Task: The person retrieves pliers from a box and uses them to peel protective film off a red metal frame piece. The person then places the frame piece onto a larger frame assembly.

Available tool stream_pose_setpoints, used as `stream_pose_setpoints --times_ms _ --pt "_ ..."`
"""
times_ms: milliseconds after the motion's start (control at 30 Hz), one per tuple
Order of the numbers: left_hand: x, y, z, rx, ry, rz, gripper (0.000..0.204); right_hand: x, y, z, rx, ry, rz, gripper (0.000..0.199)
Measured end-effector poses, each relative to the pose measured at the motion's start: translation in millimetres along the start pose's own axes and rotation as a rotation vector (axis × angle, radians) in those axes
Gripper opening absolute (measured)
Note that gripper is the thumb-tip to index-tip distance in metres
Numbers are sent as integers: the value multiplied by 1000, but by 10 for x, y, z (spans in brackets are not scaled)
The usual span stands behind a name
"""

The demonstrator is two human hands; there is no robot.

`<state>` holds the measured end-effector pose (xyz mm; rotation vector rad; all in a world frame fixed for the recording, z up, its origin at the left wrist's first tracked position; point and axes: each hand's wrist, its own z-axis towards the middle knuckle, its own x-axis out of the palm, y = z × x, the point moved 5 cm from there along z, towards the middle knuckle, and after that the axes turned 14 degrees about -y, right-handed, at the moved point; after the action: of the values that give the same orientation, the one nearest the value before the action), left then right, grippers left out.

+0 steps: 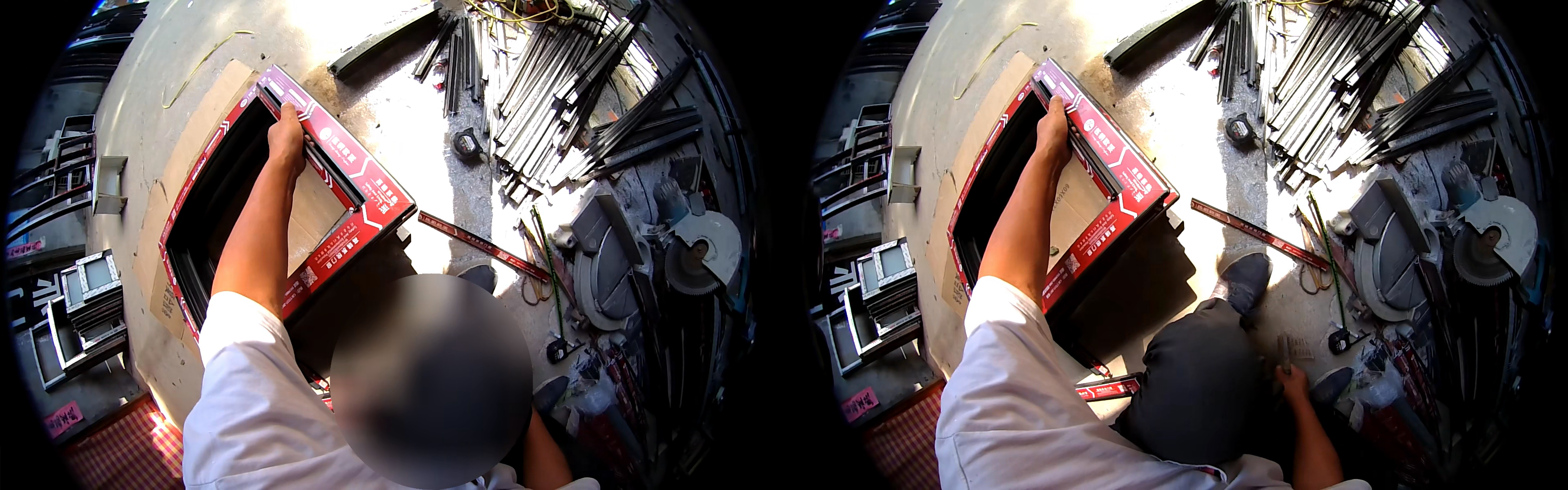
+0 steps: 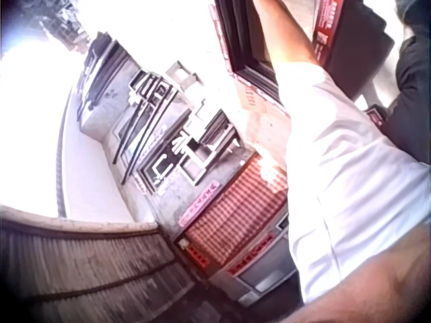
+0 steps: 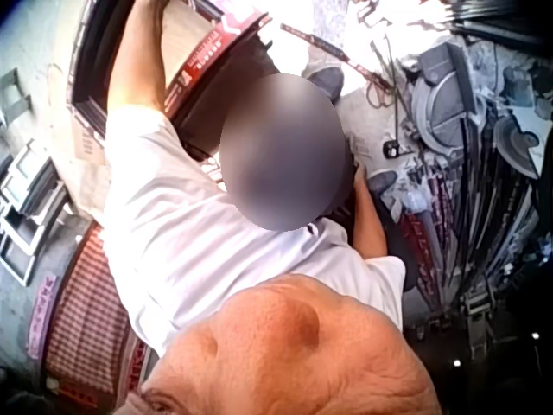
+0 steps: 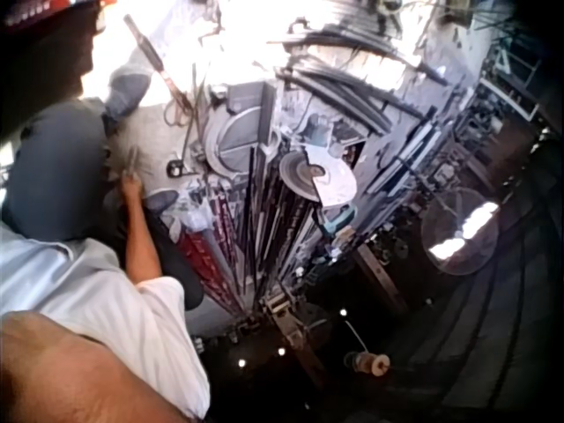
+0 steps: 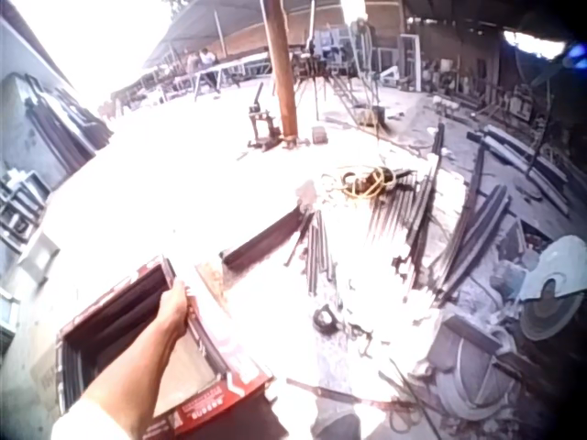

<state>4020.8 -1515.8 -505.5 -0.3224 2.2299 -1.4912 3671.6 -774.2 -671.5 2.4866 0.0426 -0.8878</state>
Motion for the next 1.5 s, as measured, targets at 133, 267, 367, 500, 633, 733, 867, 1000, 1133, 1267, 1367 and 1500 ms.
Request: stream_pose_setpoints --times_ms 133,267,367,500,633,733,867,1000,1133,1267,1367,1500 --pt "-84 64 136 -52 14 4 50 -3 264 50 -24 -1 -105 37" --pt "-9 53 101 -73 20 -79 55 13 181 55 -7 -27 -96 36" --pt "-59 23 137 -65 74 -29 42 26 129 33 15 -34 -38 36" --pt "-149 -73 27 -68 74 -93 44 -121 518 -53 -94 -4 -45 35" --pt "-105 -197 -109 -85 91 -47 45 -89 574 -78 -156 -60 -62 34" --pt "-230 -364 -113 -47 117 -99 41 -49 693 -21 -33 -78 -157 34" --pt "-157 -752 -399 100 304 -207 34 -23 745 152 -96 -158 -285 35" --pt "235 -1263 -1158 453 464 -26 32 -148 990 158 -132 -283 -297 32" --pt "517 -1509 -1946 906 698 304 35 -109 1082 258 -172 -284 -372 30" --pt "1008 -1127 -3002 941 847 371 31 -180 979 270 -175 -265 -381 29" --pt "1233 -814 -3441 977 1086 631 31 -206 1008 302 -196 -228 -362 28" --pt "1454 -286 -3922 1096 1234 936 34 -368 1092 362 -231 -277 -263 24"
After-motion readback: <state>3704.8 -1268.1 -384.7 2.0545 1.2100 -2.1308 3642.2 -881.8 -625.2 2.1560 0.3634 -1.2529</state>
